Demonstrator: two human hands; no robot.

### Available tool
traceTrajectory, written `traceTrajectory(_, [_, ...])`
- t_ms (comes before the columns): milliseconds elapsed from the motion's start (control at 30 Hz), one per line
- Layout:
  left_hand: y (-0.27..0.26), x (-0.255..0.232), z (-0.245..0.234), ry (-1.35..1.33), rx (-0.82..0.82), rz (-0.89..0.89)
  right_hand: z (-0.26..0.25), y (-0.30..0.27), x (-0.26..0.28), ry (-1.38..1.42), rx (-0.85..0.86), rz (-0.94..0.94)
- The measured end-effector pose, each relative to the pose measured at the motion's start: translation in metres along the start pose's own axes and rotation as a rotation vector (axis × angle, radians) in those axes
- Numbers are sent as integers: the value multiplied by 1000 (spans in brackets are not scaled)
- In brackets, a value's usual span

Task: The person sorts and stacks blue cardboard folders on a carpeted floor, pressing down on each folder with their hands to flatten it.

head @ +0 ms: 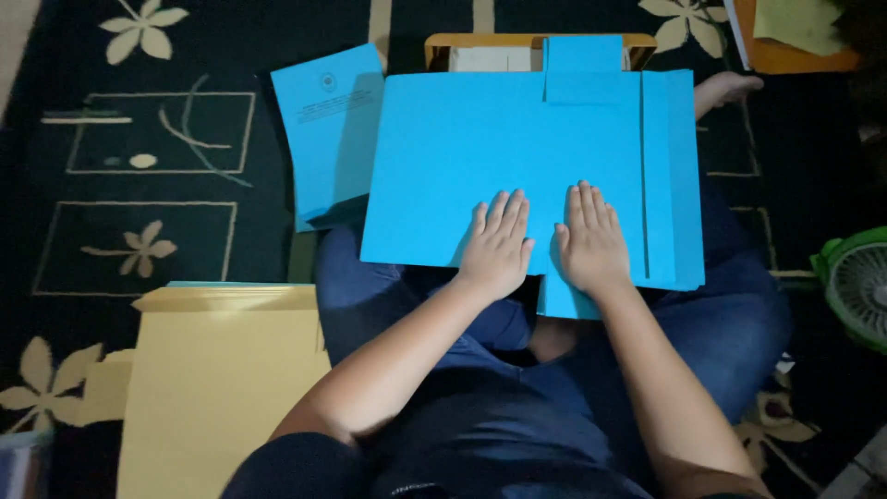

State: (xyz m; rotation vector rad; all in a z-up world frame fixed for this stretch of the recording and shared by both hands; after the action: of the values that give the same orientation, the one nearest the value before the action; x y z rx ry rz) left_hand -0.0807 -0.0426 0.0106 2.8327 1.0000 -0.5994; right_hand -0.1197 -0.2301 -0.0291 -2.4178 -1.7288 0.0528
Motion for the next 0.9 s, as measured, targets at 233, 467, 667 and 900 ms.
traceTrajectory(233, [71,44,12,132,-8,-37,9,2,-5,-45,12,0])
traceTrajectory(467, [193,97,-11,85,3,-137,-14,-3,5,0,46,39])
traceTrajectory(667, [220,103,-36,-4,-28,-186,-17,0,6,-6,145,57])
traceTrajectory(900, [150,71,-9,149,-58,-166,-4,1,2,72,-30,-29])
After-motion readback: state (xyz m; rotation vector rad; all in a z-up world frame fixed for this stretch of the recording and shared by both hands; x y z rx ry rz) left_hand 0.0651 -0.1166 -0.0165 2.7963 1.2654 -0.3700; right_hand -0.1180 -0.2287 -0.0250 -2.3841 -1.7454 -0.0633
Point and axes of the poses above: each hand's wrist, its own y-axis towards the middle knuckle, its own z-axis out of the palm, x = y × z, the point moved 1 cm from there along y, towards the middle knuckle, and after that the axes turned 12 degrees about z, right-handed, at the moved point
